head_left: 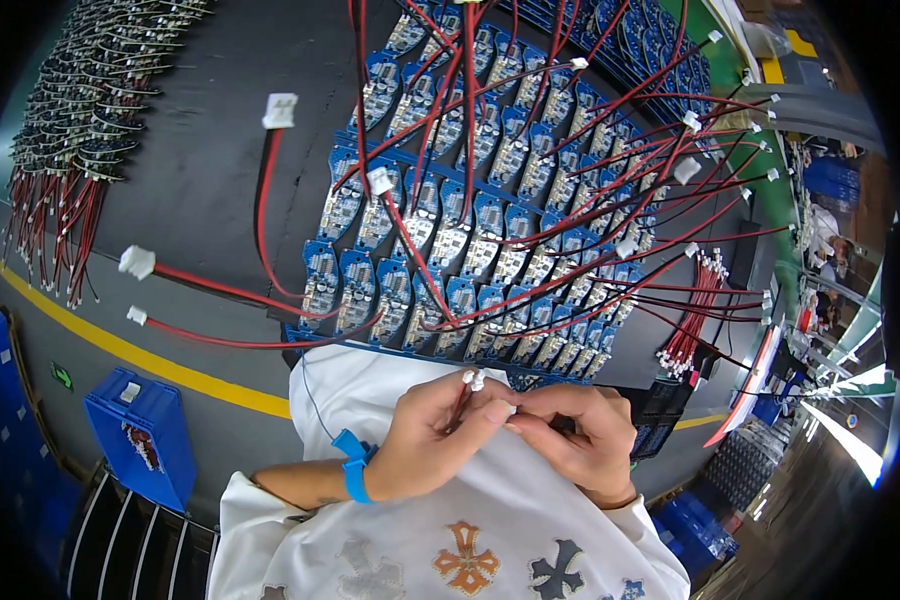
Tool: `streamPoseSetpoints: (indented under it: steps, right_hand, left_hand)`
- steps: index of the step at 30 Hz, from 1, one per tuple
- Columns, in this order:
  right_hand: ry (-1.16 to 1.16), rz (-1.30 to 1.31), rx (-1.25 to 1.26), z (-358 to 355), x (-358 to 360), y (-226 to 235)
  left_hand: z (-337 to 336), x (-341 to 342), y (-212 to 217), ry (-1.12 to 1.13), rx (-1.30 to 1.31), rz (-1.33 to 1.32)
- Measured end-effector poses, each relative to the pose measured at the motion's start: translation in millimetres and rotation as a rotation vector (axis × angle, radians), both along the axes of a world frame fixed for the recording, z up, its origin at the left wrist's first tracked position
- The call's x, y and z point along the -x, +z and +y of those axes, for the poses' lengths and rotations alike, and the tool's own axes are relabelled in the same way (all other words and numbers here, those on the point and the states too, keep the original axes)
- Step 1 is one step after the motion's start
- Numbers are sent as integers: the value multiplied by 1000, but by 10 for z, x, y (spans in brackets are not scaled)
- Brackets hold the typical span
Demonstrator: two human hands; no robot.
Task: The person assembles red wires, white connectors, and blue components onto circuit boards by hand.
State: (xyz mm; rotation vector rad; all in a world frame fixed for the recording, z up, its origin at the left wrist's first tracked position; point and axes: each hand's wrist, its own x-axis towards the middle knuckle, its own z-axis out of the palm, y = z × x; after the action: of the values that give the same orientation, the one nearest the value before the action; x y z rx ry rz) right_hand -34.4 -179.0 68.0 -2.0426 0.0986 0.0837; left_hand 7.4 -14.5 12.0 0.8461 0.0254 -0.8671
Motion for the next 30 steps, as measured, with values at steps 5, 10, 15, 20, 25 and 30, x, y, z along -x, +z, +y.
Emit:
streamPoseSetpoints:
  steps: [5, 10, 15, 20, 25, 30]
  right_hand:
    - [67, 57, 110, -2, -101, 64]
    - [-20, 137, 247, 8, -67, 154]
    - [76, -76, 305, 12, -123, 107]
    - [-6, -72, 496, -28, -248, 46]
    - [56, 18, 670, -27, -370, -30]
    - [141, -25, 797, -21, -403, -15]
  left_hand:
    - [5, 40, -32, 22, -59, 5]
    - [32, -3, -48, 1, -197, -337]
    - [6, 46, -92, 138, -231, -446]
    - [62, 29, -31, 134, -290, -295]
    - [150, -21, -43, 25, -284, -313]
    - [186, -8, -48, -2, -253, -219]
